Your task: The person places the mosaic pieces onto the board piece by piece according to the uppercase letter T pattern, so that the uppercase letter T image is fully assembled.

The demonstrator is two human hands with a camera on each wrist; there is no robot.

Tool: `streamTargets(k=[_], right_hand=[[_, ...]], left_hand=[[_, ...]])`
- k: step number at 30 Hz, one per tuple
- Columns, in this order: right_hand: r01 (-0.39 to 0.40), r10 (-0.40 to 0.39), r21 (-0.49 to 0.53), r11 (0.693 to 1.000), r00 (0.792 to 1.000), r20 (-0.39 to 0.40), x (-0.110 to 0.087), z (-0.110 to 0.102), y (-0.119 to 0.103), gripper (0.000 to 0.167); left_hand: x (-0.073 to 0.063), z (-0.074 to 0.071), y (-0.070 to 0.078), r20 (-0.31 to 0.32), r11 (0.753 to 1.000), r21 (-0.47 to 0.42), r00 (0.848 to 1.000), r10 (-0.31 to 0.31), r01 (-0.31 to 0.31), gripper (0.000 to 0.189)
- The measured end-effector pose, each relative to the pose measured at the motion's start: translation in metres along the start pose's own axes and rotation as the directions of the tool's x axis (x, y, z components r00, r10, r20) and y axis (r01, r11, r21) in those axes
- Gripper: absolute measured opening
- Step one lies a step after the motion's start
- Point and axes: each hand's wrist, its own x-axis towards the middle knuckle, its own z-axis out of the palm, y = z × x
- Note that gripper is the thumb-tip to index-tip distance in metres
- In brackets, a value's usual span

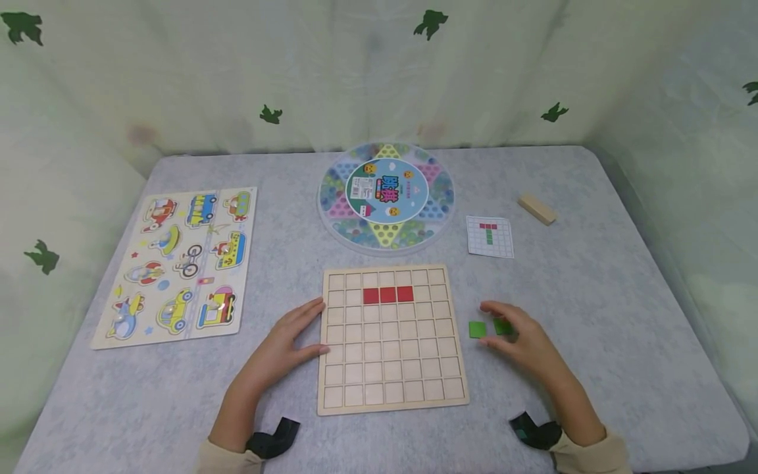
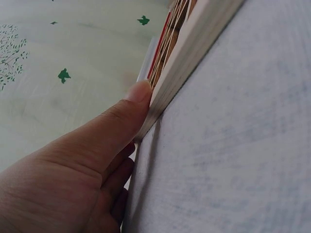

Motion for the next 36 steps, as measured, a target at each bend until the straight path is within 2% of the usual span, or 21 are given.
streamTargets(k=[8, 17, 23, 29, 32, 36], right_hand=[[-0.049, 0.051, -0.027, 0.998, 0.997, 0.055, -0.002, 0.001, 0.002, 0.055], [-0.057, 0.063, -0.07, 0.996, 0.993, 0.096, -0.001, 0.004, 0.004, 0.044], [-0.049, 0.058, -0.096, 0.994, 0.994, 0.094, 0.0, 0.005, 0.002, 0.034], [-0.074, 0.08, -0.084, 0.994, 0.994, 0.071, 0.003, 0.002, -0.005, 0.033], [-0.052, 0.056, -0.088, 0.995, 0.997, 0.05, 0.01, -0.001, -0.015, 0.035], [0.025, -0.024, -0.063, 0.998, 1.0, 0.018, 0.025, -0.002, -0.033, 0.037]], left_hand=[[-0.001, 0.001, -0.001, -0.007, 1.0, -0.005, 1.0, 0.004, -0.004, 0.075], [-0.002, 0.002, -0.003, -0.011, 1.0, -0.004, 1.0, 0.006, -0.006, 0.075], [-0.002, 0.003, -0.003, -0.01, 1.0, -0.003, 1.0, -0.004, 0.004, 0.075], [-0.002, 0.003, -0.003, -0.009, 1.0, -0.009, 1.0, -0.003, 0.003, 0.074], [-0.001, 0.002, -0.003, -0.007, 1.0, -0.009, 1.0, -0.002, 0.002, 0.074], [-0.001, 0.002, -0.003, -0.009, 1.0, -0.01, 1.0, -0.002, 0.002, 0.074]])
